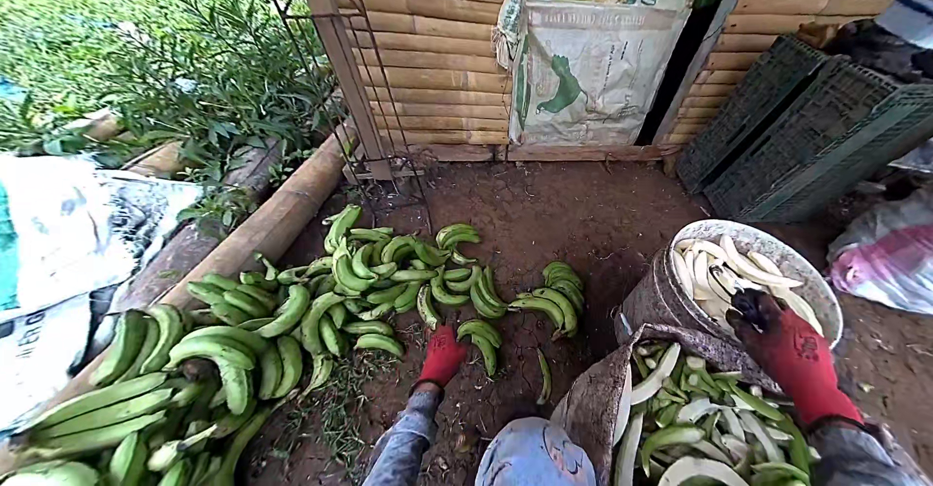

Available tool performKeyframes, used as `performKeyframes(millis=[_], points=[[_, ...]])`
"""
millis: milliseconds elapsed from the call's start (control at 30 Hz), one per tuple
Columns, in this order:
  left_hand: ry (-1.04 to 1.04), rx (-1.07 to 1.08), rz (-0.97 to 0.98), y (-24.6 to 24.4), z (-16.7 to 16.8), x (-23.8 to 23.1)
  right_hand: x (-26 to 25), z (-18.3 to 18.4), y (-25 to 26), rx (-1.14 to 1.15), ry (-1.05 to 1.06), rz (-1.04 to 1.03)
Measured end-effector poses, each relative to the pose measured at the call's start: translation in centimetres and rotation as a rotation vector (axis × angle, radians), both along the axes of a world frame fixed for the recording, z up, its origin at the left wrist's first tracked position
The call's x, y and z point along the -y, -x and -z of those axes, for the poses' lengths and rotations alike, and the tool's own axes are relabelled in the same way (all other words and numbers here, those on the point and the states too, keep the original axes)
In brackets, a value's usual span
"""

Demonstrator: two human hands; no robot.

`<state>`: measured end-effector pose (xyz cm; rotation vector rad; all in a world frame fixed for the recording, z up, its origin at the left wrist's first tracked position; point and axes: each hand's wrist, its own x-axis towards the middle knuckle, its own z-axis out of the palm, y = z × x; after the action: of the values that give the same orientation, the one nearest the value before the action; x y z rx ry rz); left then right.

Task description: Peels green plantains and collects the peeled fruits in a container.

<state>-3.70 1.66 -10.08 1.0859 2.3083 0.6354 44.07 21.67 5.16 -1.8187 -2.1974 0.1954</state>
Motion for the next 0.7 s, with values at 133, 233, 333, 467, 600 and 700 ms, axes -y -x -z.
performKeyframes(millis=[133, 233, 333, 467, 600, 700], points=[[0.408, -0.268, 0.468, -0.2, 6.8, -5.7, 4.6, 0.7, 1.3, -0.038, -0.121, -0.105], [0.477, -0.283, 0.424, -1.5, 9.0, -7.6, 7.8, 0.5, 1.7, -0.033, -0.204, -0.182], [0.526, -0.279, 0.283, -2.6, 8.6, -8.5, 10.6, 0.0, 0.6, 0.026, -0.320, -0.248], [0.654, -0.323, 0.516, -2.6, 8.1, -5.7, 15.3, -2.0, -1.6, 0.008, -0.214, -0.251], [0.597, -0.154, 0.414, -2.3, 9.7, -0.7, 19.9, -3.4, -3.7, -0.040, 0.002, -0.186], [0.499, -0.169, 0.298, -0.9, 15.5, 3.4, 22.5, -3.4, -5.3, -0.040, 0.281, -0.149]])
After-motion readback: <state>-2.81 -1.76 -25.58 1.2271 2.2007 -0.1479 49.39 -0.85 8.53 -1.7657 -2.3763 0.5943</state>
